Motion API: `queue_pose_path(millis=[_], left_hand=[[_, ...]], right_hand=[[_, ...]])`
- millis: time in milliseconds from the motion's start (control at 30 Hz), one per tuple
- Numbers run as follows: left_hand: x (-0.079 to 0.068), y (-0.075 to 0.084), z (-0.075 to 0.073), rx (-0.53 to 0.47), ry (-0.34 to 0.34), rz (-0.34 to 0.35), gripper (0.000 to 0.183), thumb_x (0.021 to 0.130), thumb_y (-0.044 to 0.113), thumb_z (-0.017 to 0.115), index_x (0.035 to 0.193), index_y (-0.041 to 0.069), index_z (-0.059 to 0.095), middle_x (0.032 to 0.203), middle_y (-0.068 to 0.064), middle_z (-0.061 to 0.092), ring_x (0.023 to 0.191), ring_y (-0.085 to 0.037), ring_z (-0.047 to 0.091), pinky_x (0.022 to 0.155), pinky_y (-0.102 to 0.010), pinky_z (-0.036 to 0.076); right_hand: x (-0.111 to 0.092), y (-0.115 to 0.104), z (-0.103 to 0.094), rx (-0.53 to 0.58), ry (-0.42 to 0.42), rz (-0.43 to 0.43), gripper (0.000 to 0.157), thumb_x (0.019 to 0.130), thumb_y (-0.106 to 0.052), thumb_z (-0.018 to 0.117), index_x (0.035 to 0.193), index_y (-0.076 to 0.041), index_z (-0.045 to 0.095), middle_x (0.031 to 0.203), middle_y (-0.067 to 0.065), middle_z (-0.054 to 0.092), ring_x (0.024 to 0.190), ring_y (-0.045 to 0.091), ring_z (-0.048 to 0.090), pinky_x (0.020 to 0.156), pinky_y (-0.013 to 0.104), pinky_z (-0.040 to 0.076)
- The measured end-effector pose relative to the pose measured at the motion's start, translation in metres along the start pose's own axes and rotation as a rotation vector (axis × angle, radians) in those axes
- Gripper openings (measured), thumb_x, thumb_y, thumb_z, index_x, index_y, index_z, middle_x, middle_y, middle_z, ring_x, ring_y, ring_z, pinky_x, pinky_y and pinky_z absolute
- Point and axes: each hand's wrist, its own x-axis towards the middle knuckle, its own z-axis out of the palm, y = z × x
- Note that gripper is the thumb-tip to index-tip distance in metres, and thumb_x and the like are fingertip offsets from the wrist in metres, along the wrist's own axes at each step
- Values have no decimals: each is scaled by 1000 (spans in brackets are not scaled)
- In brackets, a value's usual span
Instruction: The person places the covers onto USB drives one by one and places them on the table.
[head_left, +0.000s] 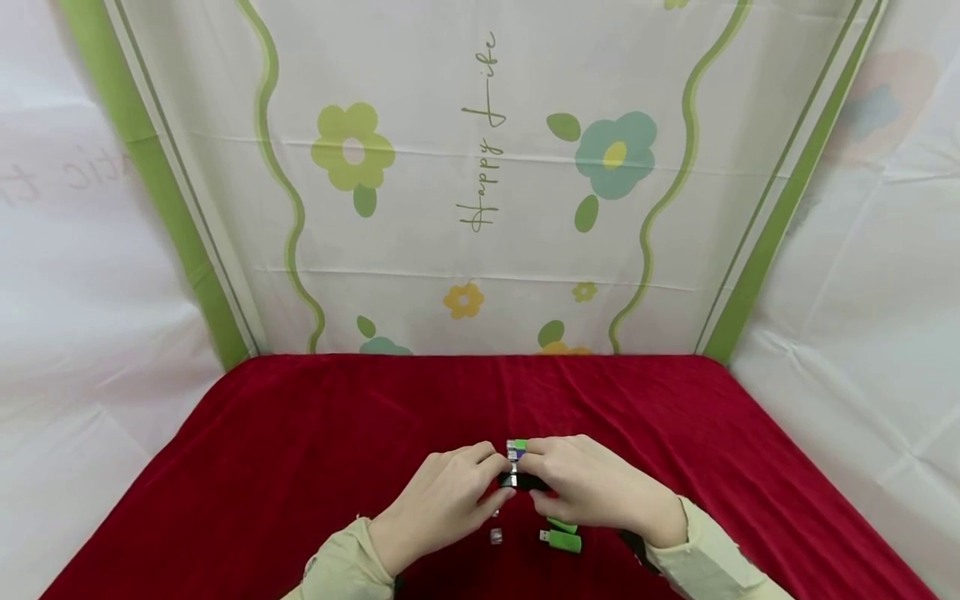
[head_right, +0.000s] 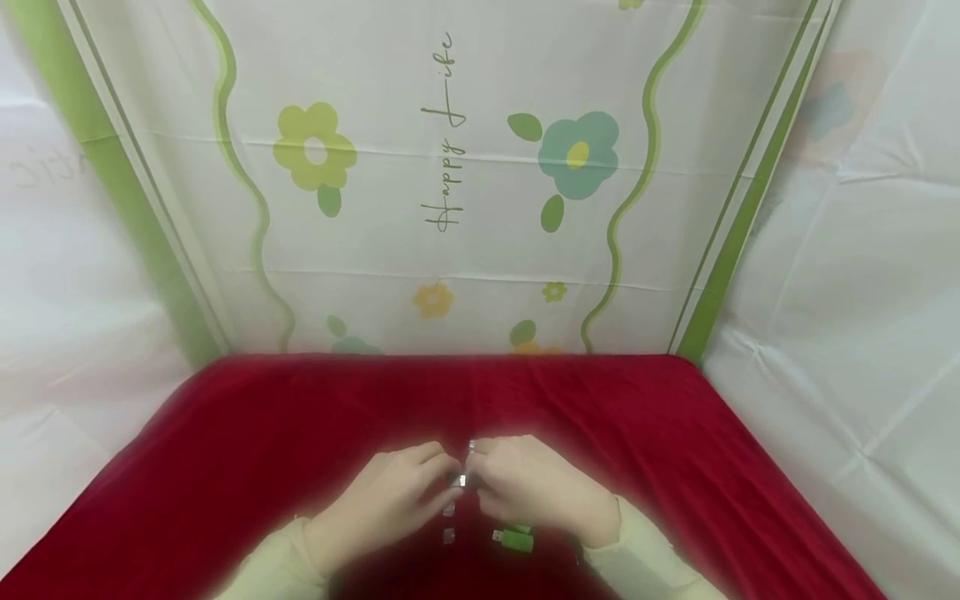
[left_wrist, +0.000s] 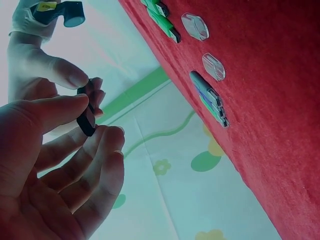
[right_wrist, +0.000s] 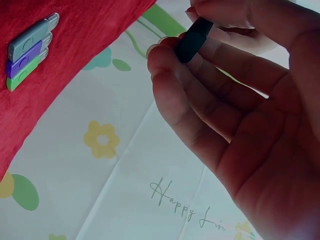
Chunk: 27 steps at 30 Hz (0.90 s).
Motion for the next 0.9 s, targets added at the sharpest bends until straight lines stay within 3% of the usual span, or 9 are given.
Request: queue_pose_path(millis=[333, 633, 900], left_hand=[[-1, 1, 0, 31, -38, -27, 15, 87, 24, 77, 91, 13, 68, 77, 7, 52, 57, 0, 37, 47, -10, 31], [-2, 1, 1, 40, -29, -1, 16, 86, 24, 78, 89, 13, 67, 75, 8, 50, 57, -1, 36, 47, -11, 30], [-1, 0, 0, 39, -21, 2, 17, 86, 22, 79, 92, 11, 67, 80, 6, 53, 58, -2, 39, 48, -11, 34]], right_hand=[[1, -3, -2, -21, 10, -9, 27, 66, -1, 73, 74, -16, 52, 71, -13, 36, 57, 1, 30, 49, 11, 26], [1, -4, -3, 3, -17, 5, 25, 69, -1, 73, 78, -15, 56, 74, -12, 39, 60, 2, 34, 52, 11, 30], [1, -2, -3, 16, 8, -2, 27, 67, 3, 71, 85, -14, 59, 78, -10, 43, 64, 2, 37, 58, 11, 35]])
